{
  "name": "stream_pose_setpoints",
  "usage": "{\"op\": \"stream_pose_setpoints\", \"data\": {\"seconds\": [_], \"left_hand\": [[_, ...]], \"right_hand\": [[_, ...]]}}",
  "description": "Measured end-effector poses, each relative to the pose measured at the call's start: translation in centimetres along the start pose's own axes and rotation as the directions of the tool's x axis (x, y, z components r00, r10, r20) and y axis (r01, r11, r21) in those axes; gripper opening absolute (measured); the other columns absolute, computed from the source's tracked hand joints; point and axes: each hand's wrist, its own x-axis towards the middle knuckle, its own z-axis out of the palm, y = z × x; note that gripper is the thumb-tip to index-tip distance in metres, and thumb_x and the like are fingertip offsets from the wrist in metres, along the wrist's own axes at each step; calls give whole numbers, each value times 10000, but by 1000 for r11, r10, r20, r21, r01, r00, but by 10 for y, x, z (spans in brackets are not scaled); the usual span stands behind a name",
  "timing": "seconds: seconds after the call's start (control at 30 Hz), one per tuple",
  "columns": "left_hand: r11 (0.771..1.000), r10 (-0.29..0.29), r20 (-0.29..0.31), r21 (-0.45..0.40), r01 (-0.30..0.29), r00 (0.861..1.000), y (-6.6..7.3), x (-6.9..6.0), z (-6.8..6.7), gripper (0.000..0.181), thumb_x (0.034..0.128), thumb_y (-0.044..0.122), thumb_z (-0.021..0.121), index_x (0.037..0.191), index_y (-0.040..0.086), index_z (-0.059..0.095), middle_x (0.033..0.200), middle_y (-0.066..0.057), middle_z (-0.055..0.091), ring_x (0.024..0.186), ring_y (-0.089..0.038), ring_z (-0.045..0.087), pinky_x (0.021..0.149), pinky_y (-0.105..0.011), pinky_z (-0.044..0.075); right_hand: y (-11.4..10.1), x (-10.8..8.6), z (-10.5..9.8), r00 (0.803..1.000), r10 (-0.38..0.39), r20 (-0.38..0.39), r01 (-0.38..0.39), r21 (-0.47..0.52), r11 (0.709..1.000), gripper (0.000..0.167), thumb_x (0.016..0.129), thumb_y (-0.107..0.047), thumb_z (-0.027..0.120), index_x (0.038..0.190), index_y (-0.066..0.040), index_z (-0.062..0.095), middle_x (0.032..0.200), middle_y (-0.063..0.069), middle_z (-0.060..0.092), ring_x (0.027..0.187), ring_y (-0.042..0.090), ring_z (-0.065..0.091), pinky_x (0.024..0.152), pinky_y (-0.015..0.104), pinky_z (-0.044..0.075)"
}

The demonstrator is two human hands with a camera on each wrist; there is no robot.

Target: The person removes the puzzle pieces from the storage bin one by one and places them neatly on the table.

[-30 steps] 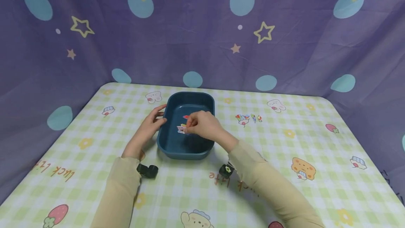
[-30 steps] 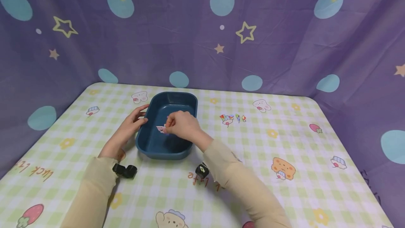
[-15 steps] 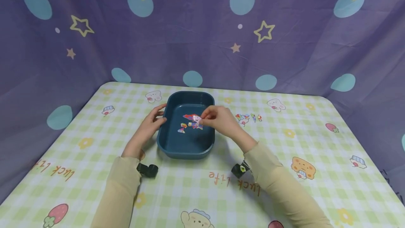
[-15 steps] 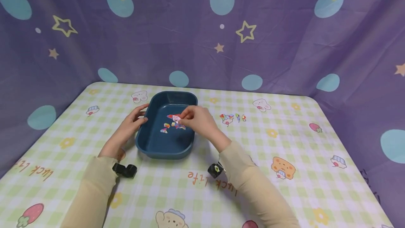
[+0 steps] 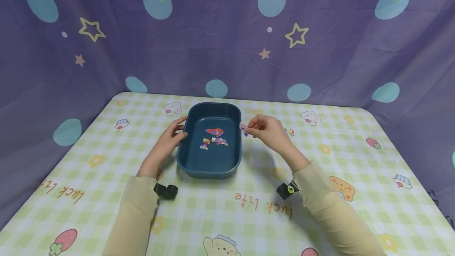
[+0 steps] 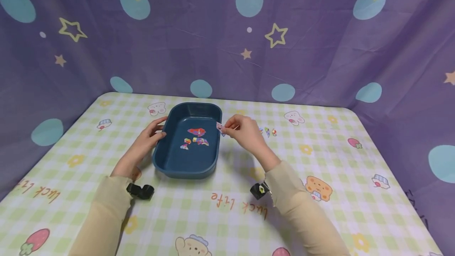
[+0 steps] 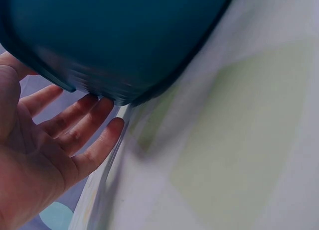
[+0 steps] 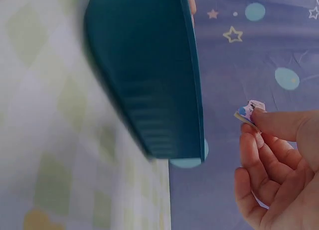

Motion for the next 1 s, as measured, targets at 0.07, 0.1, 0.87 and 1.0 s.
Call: {"op": "stream_pose_setpoints", "data": {"seconds": [0.07, 0.1, 0.87, 1.0], "left_hand": [[1000, 1, -2, 2, -1, 1000, 1, -1, 0, 571, 915, 212, 462, 1442, 260, 247, 1380, -182, 354, 1193, -337, 423, 971, -524, 368], [1000, 1, -2, 3, -1, 1000, 1, -1, 0, 571, 915, 216, 463, 1441, 264, 246, 1382, -181, 352, 1194, -336, 423, 972, -524, 366], [1000, 8, -4, 7, -8, 1000, 0, -1, 1, 565, 919, 205, 462, 1439, 263, 251, 1376, -184, 362, 1199, -340, 429, 957, -521, 380], [1000, 12, -6, 12, -11, 1000, 0, -2, 1, 566, 919, 203, 462, 1440, 259, 250, 1370, -184, 366, 1195, -340, 433, 953, -522, 383]], "right_hand": [[4, -2, -5, 1000, 6, -1, -6, 7, 1000, 145, 828, -258, 656, 862, -118, 638, 800, 47, 664, 690, 208, 613, 593, 293, 439], [6, -3, -7, 1000, 11, -5, -11, 5, 1000, 150, 830, -259, 654, 865, -114, 636, 809, 49, 663, 694, 210, 614, 597, 295, 441], [67, -22, -54, 977, 169, -130, -185, -125, 975, 244, 866, -293, 600, 911, -54, 615, 893, 95, 617, 791, 202, 556, 663, 283, 416], [77, -25, -63, 973, 175, -151, -197, -148, 969, 250, 873, -283, 591, 921, -38, 610, 873, 108, 616, 780, 201, 548, 662, 280, 409]]}}
